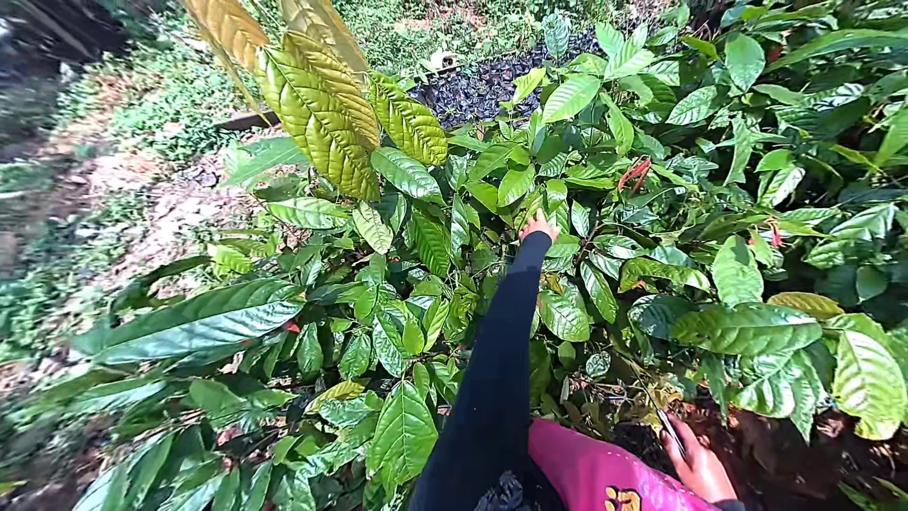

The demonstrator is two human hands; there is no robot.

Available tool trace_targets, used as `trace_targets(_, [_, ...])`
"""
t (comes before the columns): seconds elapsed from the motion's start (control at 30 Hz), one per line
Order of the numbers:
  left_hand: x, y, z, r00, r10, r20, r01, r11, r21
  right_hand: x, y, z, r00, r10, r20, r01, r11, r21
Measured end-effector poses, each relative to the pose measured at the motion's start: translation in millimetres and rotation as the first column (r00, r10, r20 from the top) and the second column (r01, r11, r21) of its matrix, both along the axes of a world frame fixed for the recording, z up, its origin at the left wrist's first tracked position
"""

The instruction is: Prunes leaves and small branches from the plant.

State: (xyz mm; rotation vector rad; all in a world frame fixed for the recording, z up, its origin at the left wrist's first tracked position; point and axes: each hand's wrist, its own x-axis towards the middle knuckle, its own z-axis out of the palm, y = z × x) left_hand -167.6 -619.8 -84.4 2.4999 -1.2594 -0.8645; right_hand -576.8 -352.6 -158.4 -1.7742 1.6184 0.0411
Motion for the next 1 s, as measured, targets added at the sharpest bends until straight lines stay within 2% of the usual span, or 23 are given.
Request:
trace_targets(0.07, [-21.1, 7.3, -26.0, 0.991, -0.127, -0.041, 0.132, 0.982, 0.134, -3.9, 3.3, 1.4, 1.0, -0.019, -0.004, 0.019, 1.0, -0.003])
trace_targets(0.13, [-45.3, 19.5, -44.1, 0.962, -0.241, -0.128, 0.259, 0.955, 0.146, -9.2, 7.4, 1.2, 0.999, -0.035, -0.011, 0.035, 0.999, -0.001])
trace_targets(0.23, [-81.8, 37.7, -45.1, 0.915, -0.359, -0.185, 0.384, 0.915, 0.125, -16.5, 13.2, -6.9, 0.998, -0.058, -0.015, 0.057, 0.998, -0.04])
trace_targets(0.3, [-96.3, 50.8, -35.2, 0.9, -0.387, -0.201, 0.413, 0.904, 0.109, -15.0, 17.0, -9.8, 0.993, -0.102, 0.053, 0.11, 0.979, -0.172])
trace_targets(0.33, [-100.2, 56.7, -31.0, 0.9, -0.388, -0.202, 0.414, 0.904, 0.107, -12.2, 19.6, -9.8, 0.984, -0.135, 0.115, 0.164, 0.943, -0.291])
trace_targets(0.47, [-88.9, 77.2, -40.7, 0.933, -0.314, -0.176, 0.339, 0.931, 0.134, -6.2, 3.8, 17.2, 0.928, -0.233, 0.291, 0.37, 0.657, -0.657])
trace_targets(0.57, [-63.9, 92.9, -53.4, 0.962, -0.239, -0.134, 0.256, 0.957, 0.133, -24.8, -38.2, 55.5, 0.882, -0.286, 0.376, 0.464, 0.382, -0.799])
trace_targets(0.6, [-56.6, 98.8, -54.2, 0.968, -0.218, -0.123, 0.234, 0.963, 0.134, -34.6, -54.8, 70.2, 0.858, -0.288, 0.426, 0.505, 0.322, -0.801])
trace_targets(0.63, [-50.0, 104.4, -55.1, 0.972, -0.206, -0.113, 0.22, 0.967, 0.13, -44.2, -70.7, 85.4, 0.819, -0.302, 0.488, 0.568, 0.307, -0.764])
trace_targets(0.67, [-44.1, 109.0, -57.4, 0.974, -0.2, -0.104, 0.212, 0.97, 0.118, -51.9, -85.6, 100.3, 0.746, -0.35, 0.566, 0.665, 0.341, -0.665])
trace_targets(0.73, [-35.7, 115.6, -60.3, 0.974, -0.202, -0.101, 0.211, 0.973, 0.092, -58.8, -112.1, 124.9, 0.499, -0.472, 0.727, 0.85, 0.429, -0.305])
trace_targets(0.8, [-32.2, 120.5, -61.0, 0.975, -0.193, -0.108, 0.202, 0.977, 0.074, -63.5, -126.6, 123.8, 0.276, -0.553, 0.786, 0.882, 0.47, 0.021])
trace_targets(0.87, [-30.9, 123.5, -60.0, 0.975, -0.189, -0.116, 0.197, 0.978, 0.063, -62.4, -118.3, 103.8, 0.226, -0.558, 0.799, 0.855, 0.507, 0.112])
trace_targets(0.93, [-29.7, 124.7, -57.1, 0.975, -0.174, -0.135, 0.179, 0.983, 0.029, -59.3, -93.1, 84.7, 0.279, -0.533, 0.799, 0.855, 0.517, 0.045])
trace_targets(1.0, [-28.5, 127.1, -55.3, 0.977, -0.153, -0.146, 0.156, 0.988, 0.013, -65.3, -56.8, 68.3, 0.289, -0.562, 0.775, 0.894, 0.449, -0.007])
